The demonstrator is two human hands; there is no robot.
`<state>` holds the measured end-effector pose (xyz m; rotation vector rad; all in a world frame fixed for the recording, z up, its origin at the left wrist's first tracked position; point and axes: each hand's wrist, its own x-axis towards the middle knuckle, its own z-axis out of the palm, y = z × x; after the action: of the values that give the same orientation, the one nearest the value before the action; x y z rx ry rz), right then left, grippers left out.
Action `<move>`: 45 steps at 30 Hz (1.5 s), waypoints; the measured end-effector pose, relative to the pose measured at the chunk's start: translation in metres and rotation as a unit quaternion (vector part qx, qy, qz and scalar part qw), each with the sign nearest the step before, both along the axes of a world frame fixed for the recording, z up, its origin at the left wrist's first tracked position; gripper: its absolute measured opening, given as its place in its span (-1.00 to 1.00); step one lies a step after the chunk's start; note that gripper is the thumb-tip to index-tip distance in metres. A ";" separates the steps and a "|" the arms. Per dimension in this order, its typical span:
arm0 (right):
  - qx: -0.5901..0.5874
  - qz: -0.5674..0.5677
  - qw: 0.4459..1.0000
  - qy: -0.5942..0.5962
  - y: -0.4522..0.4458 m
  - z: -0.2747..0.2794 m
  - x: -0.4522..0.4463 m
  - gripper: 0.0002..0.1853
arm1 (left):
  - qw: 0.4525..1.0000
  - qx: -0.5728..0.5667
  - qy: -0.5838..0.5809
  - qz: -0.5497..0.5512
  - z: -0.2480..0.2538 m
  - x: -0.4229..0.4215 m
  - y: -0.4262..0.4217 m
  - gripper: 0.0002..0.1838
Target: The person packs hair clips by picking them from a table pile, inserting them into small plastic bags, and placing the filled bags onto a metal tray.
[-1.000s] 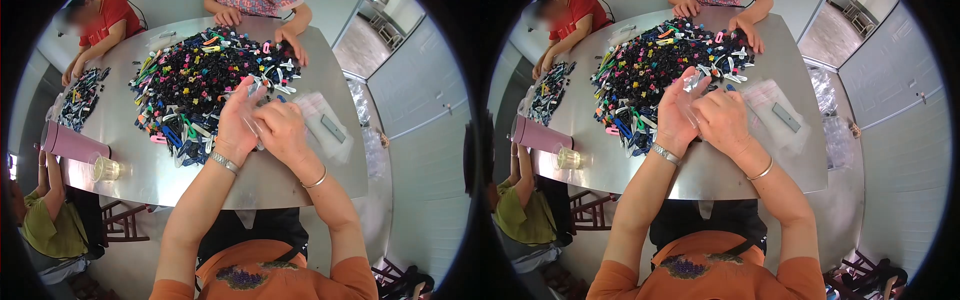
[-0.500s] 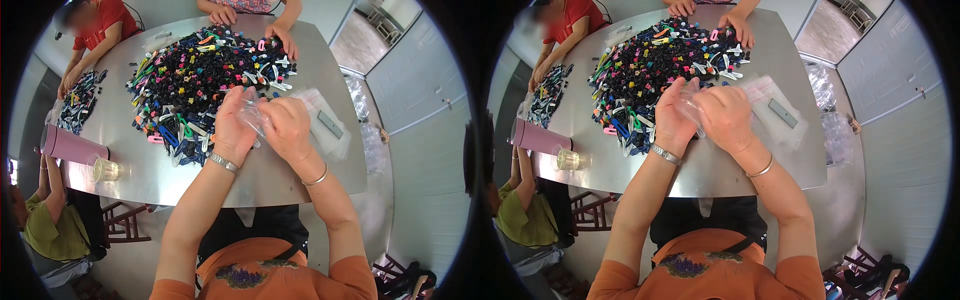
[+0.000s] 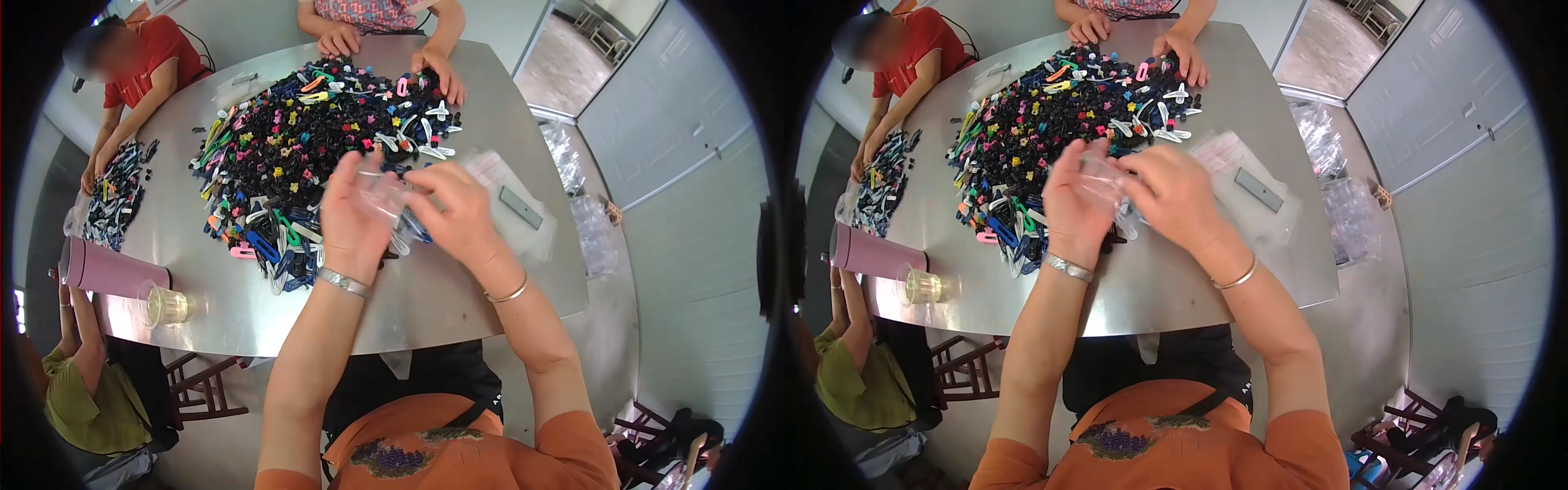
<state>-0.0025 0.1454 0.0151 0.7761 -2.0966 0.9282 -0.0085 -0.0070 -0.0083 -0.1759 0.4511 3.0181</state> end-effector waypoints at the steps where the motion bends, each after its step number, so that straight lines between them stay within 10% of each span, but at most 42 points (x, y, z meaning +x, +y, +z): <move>1: -0.041 0.020 0.998 -0.048 0.006 0.003 -0.004 -0.84 | 0.999 0.046 0.007 -0.017 0.006 -0.001 -0.009 -0.89; 5: -0.061 -0.111 0.974 -0.190 0.036 0.004 -0.055 -0.80 | 0.998 0.057 0.006 0.026 0.021 -0.013 -0.036 -0.87; 10: 0.242 -0.185 0.936 -0.179 0.035 -0.024 -0.095 -0.79 | 0.997 0.077 0.016 0.021 0.016 -0.029 -0.044 -0.86; 16: 0.191 -0.009 0.944 -0.269 0.021 -0.017 -0.074 -0.84 | 0.996 0.068 0.051 0.010 0.006 -0.028 -0.045 -0.84; 26: 0.171 0.020 0.969 -0.175 0.012 -0.016 -0.058 -0.82 | 0.998 0.045 0.044 -0.003 0.007 -0.017 -0.037 -0.81; 45: -0.036 0.102 0.927 -0.359 0.013 0.004 -0.051 -0.83 | 0.998 0.018 0.014 0.065 0.005 -0.011 -0.029 -0.77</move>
<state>-0.0535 0.1587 0.0187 0.6867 -2.6043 1.5768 -0.0192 -0.0364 -0.0028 -0.1663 0.4008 3.1582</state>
